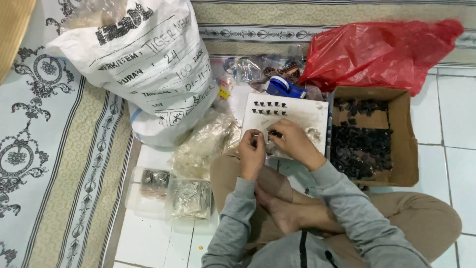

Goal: The person sits on the floor and sorts small black objects from a cardboard box onto a white board. They pick up the objects one by one and place them in a row on the board.

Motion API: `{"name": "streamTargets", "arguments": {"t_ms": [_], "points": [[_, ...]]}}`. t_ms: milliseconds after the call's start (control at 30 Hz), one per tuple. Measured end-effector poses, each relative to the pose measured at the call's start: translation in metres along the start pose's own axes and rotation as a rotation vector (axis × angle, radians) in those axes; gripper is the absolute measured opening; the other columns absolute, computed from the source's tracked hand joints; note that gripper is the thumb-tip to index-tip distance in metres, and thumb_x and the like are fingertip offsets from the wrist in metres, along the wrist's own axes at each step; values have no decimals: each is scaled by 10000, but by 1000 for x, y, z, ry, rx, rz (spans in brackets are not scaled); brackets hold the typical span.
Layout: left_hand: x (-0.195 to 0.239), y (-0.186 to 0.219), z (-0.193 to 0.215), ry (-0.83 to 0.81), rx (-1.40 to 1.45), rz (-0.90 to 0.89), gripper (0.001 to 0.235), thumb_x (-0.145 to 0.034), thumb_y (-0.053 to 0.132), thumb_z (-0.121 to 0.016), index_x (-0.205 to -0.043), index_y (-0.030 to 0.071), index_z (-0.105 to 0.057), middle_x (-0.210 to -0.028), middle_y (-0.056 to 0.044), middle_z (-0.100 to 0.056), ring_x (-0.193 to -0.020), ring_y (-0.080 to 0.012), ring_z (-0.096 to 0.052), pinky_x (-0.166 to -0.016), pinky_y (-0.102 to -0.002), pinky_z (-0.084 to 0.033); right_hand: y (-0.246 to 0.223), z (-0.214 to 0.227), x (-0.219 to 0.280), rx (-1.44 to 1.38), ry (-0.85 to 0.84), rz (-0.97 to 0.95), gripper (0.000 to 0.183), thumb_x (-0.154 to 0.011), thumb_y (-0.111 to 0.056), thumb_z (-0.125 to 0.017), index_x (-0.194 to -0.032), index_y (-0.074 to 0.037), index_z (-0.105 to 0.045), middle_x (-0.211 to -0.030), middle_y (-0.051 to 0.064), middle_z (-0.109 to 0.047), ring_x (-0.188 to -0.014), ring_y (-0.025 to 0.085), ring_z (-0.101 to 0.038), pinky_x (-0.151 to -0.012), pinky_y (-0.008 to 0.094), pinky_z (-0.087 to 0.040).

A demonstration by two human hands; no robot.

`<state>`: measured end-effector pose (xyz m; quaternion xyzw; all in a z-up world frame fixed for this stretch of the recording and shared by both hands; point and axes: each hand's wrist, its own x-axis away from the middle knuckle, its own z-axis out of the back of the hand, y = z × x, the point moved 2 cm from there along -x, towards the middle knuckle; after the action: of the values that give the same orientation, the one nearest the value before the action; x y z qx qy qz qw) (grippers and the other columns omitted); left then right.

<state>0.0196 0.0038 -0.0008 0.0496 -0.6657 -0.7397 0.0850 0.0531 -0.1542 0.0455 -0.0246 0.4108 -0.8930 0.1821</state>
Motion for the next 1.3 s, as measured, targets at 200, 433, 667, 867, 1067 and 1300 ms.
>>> {"name": "streamTargets", "arguments": {"t_ms": [200,433,667,867,1067,1300], "points": [[-1,23,1,-21,-42,-29,120,-1018,131,-583,-1029,37,-659,-716,-143,-704,-617,-206,-623,-584,-349,-501,-9,21,19,-54,201,-49,213,-933,-136,-737,-1135,-71,-758,-947,158,-703,-808,301,-720,-692,382,-575],[-2,51,2,1,-2,-38,141,-1011,129,-565,-1008,32,-667,-721,-157,-707,-600,-204,-624,-575,-344,-507,70,13,27,26,218,-250,313,-871,-98,-760,-1170,-7,-739,-943,191,-709,-788,324,-731,-667,410,-586],[-5,16,4,22,-65,17,120,-998,112,-585,-1016,19,-660,-726,-169,-697,-636,-230,-632,-586,-364,-506,81,7,-35,144,46,-353,724,-795,-154,-771,-1427,94,-522,-1163,323,-636,-1043,476,-691,-845,571,-587],[-9,4,15,55,-38,32,105,-990,100,-593,-1009,21,-660,-704,-158,-685,-625,-217,-610,-584,-356,-505,92,-14,-64,186,22,-370,705,-804,-140,-767,-1430,68,-519,-1253,328,-579,-1181,512,-629,-988,574,-529],[-11,-2,14,67,-5,23,73,-978,91,-608,-983,46,-664,-681,-139,-685,-608,-201,-616,-574,-339,-504,139,-33,-57,191,188,-318,236,-915,-71,-697,-1139,-4,-726,-990,209,-683,-975,405,-724,-854,463,-590],[-12,2,9,85,-14,42,64,-976,126,-623,-983,83,-670,-672,-106,-693,-603,-182,-633,-585,-321,-511,51,2,-23,-324,261,-257,198,-913,-73,-709,-1104,-94,-755,-738,68,-704,-664,126,-630,-678,270,-512]]}}
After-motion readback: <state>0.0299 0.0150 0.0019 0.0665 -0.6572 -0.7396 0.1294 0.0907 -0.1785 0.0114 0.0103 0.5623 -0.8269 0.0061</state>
